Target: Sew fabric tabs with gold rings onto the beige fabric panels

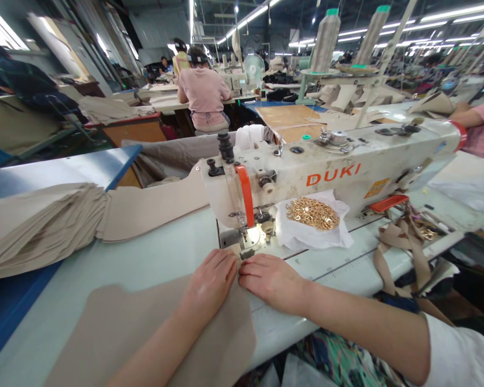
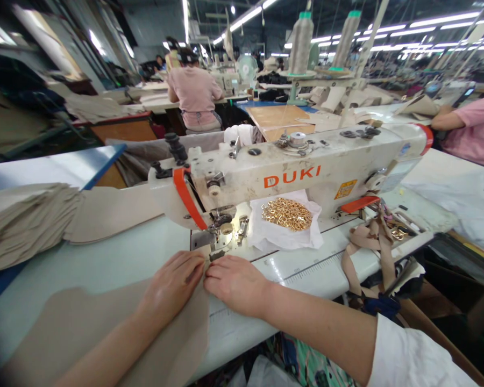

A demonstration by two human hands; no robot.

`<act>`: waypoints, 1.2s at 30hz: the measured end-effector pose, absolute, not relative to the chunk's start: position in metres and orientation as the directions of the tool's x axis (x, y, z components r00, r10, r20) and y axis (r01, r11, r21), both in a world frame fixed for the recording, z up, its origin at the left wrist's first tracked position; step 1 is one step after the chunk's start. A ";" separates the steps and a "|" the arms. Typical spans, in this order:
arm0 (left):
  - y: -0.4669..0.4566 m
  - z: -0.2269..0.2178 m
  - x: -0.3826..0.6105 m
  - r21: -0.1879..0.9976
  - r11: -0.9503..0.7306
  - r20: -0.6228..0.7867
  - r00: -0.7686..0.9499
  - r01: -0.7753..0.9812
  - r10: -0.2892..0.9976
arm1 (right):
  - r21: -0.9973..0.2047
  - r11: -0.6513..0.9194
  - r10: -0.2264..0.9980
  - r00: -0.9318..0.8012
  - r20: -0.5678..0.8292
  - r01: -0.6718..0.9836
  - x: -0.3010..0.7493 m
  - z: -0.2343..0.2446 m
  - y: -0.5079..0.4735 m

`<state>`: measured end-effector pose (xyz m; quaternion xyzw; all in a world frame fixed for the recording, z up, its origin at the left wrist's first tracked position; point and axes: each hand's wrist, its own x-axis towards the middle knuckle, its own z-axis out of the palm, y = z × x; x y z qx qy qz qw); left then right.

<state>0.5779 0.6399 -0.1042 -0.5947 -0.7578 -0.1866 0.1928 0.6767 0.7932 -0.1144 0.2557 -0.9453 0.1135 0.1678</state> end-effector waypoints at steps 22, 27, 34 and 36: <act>0.635 -0.105 0.582 0.189 0.229 0.513 -0.295 0.955 0.806 | 0.017 0.903 -0.405 -0.836 0.369 -0.430 0.672 -0.109 0.791; 0.634 -0.105 0.583 0.233 0.236 0.512 -0.326 0.943 0.795 | 0.037 0.897 -0.426 -0.836 0.347 -0.441 0.671 -0.107 0.790; 0.649 -0.110 0.574 0.208 0.239 0.521 -0.314 0.949 0.794 | 0.057 0.896 -0.432 -0.836 0.338 -0.440 0.663 -0.107 0.805; 0.656 -0.111 0.569 0.205 0.230 0.532 -0.306 0.951 0.790 | 0.056 0.903 -0.419 -0.843 0.337 -0.427 0.660 -0.107 0.811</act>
